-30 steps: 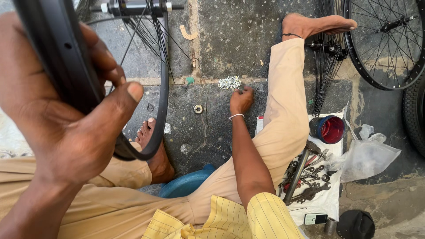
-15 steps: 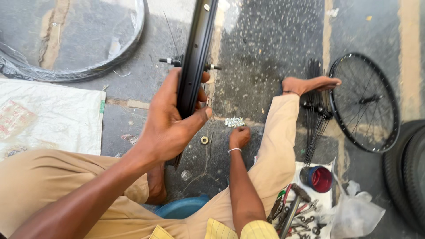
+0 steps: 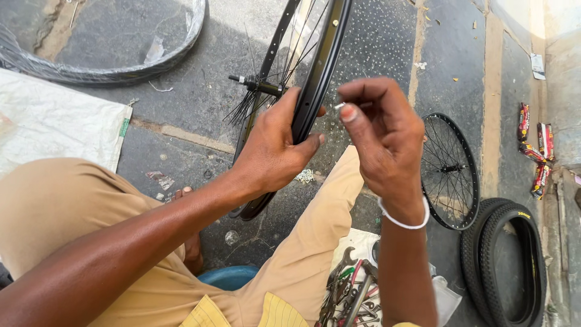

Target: The person laces a bicycle wheel by inserting spokes into the rim and hub. They handle the wheel, spokes, and rim, threading the spokes through the rim holes and securing them to the hub.

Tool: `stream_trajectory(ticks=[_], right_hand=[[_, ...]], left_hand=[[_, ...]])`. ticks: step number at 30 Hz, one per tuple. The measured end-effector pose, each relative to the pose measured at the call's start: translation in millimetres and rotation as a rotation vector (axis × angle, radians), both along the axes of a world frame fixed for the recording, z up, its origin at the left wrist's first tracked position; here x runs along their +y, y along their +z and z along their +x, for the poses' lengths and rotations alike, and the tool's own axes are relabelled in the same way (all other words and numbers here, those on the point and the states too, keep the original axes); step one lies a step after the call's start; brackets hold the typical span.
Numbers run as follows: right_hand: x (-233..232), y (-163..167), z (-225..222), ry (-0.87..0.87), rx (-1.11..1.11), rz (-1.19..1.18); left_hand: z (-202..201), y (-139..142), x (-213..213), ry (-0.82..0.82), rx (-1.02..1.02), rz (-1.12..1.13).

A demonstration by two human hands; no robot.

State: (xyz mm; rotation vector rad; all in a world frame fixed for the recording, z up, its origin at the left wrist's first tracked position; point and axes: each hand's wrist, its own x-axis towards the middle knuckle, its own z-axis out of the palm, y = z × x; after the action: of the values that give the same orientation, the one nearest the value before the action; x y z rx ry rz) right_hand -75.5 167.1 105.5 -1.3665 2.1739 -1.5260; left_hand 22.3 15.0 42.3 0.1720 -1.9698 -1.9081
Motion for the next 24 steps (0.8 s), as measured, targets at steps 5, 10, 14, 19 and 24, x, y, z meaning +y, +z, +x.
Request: stream_trajectory(ticks=[5,10,14,19,24], right_hand=[[-40,35,-1,0.134,0.272,0.240],[-41,46,-15,0.188,0.174,0.322],[-45,51,-22,0.214,0.158,0.376],[-54,57,-19,0.194,0.026,0.401],[-63,56,-11,0.142,0.074,0.441]], left_hand=[[2,1,-4,0.027,0.057,-0.047],[0,2,-5,0.028,0.086,-0.042],[0,2,-5,0.007,0.056,-0.009],[1,2,-6,0.022,0.126,0.000],[2,1,-7,0.006,0.141,-0.003]])
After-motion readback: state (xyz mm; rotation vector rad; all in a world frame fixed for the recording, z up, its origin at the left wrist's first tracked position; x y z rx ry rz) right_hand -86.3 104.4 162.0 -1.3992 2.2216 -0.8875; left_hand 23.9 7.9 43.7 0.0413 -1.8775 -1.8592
